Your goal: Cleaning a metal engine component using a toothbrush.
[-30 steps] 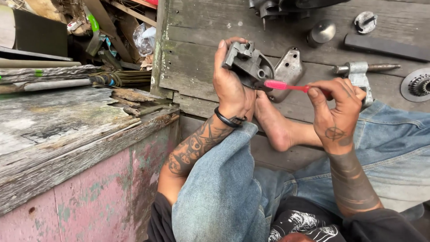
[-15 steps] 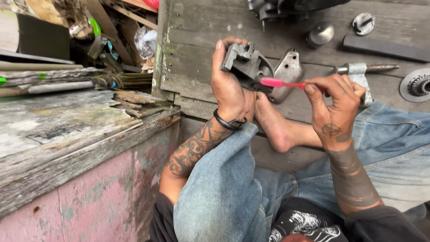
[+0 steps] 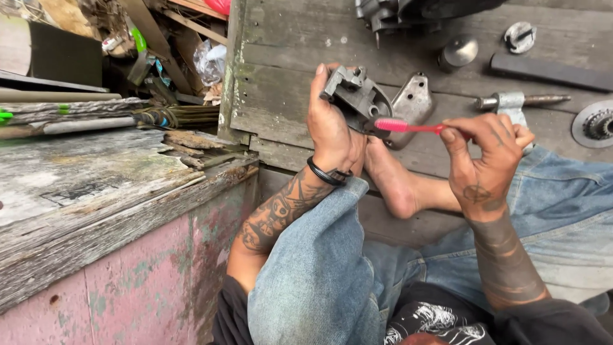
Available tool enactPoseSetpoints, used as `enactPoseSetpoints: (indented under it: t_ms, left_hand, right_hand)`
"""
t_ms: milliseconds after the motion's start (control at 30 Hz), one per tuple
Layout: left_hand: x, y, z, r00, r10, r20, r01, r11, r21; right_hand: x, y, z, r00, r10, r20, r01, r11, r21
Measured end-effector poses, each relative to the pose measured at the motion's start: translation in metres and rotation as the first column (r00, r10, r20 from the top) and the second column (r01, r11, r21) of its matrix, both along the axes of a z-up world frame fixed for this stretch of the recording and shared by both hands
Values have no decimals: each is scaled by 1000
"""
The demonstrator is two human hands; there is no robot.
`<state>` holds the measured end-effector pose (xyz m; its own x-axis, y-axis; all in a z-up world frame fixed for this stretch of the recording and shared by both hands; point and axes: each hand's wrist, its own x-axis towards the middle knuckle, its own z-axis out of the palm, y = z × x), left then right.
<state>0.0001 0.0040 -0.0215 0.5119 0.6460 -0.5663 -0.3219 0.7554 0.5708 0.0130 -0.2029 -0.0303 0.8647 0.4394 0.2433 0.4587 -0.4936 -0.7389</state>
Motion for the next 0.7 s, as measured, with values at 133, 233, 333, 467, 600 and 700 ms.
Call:
enactPoseSetpoints:
  t_ms: [133,233,333,467,600,700]
  left_hand:
    - [-1,1,11,1000,5,12,-6,1000,28]
    - [-2,6,6,997,-30,73,31,999,-14]
    - [-2,2,7,988,-120,102,129,988,-89]
    - [-1,-6,24,948,-290,131,296,955,-30]
    - [-1,-1,24,944,-292,151,300,953,-32]
    - [-7,-5,23,948,-304,93,305,952,9]
  right_hand:
    - [4,4,1,999,9,31,-11,999,39]
    - [9,-4,-12,1000,15,-24,-15,1000,1]
    - [14,-11,-8,993,10,-116,-6,999,34]
    - [16,1,3,995,77,-71,-75,997,30]
    - [25,-9,3,967,157,-202,-169,985,-44]
    - [20,-18,5,936,225,-272,-249,967,-56]
